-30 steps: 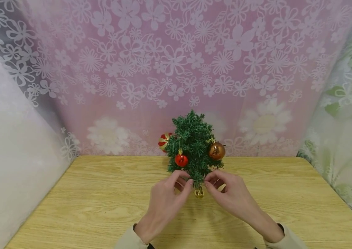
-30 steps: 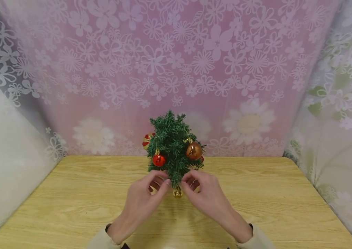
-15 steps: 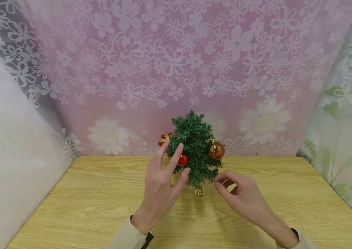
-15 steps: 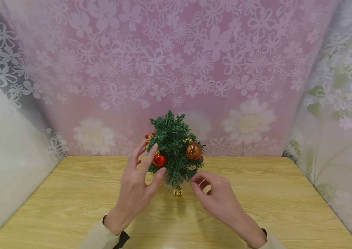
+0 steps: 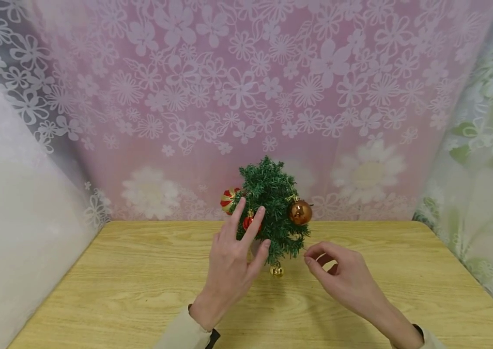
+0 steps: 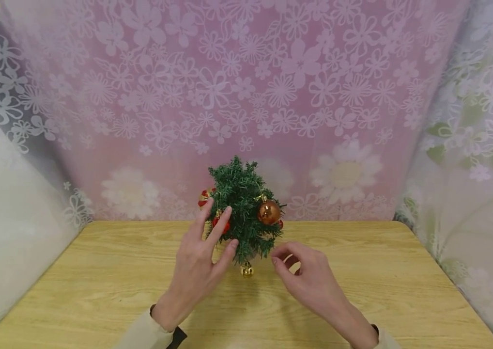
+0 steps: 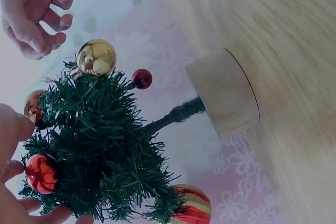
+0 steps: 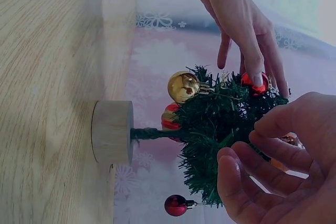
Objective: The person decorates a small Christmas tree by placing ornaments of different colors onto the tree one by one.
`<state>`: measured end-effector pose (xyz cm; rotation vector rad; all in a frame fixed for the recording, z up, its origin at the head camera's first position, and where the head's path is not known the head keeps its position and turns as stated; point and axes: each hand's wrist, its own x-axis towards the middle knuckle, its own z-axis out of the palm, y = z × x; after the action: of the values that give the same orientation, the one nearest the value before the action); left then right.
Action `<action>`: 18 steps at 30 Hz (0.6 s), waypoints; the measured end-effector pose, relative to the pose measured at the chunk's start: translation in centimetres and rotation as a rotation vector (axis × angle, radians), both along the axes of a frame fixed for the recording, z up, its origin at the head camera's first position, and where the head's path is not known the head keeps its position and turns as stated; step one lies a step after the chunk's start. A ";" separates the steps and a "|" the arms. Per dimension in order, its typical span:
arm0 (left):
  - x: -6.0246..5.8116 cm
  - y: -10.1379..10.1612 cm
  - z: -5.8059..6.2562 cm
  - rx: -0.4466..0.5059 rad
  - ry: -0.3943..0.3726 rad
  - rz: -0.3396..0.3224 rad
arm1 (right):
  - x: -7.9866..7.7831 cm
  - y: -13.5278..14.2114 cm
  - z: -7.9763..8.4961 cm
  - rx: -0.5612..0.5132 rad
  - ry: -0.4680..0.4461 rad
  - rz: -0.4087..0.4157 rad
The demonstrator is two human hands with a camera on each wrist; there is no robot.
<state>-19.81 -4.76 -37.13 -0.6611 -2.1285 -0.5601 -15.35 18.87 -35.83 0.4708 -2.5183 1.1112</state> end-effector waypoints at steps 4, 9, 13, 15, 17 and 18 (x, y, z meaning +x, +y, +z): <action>-0.2 0.2 0.0 0.014 -0.035 -0.006 | 0.0 0.2 -0.1 0.007 -0.005 -0.018; -0.7 0.2 -0.1 0.034 -0.054 -0.013 | 0.1 0.3 -0.2 0.014 -0.013 -0.029; -1.0 0.0 -0.2 0.048 -0.059 -0.036 | 0.1 0.4 -0.4 0.014 -0.022 -0.023; -1.0 -0.2 -0.1 0.056 -0.068 -0.053 | 0.1 0.5 -0.5 0.016 -0.024 -0.022; -0.9 -0.5 0.0 0.074 -0.074 -0.081 | 0.2 0.7 -0.5 0.019 -0.027 -0.026; -0.8 -0.7 0.0 0.083 -0.076 -0.093 | 0.2 0.8 -0.5 0.022 -0.028 -0.032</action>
<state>-20.65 -5.48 -37.14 -0.7054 -2.1402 -0.7311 -15.19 19.71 -36.37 0.4224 -2.5555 1.0862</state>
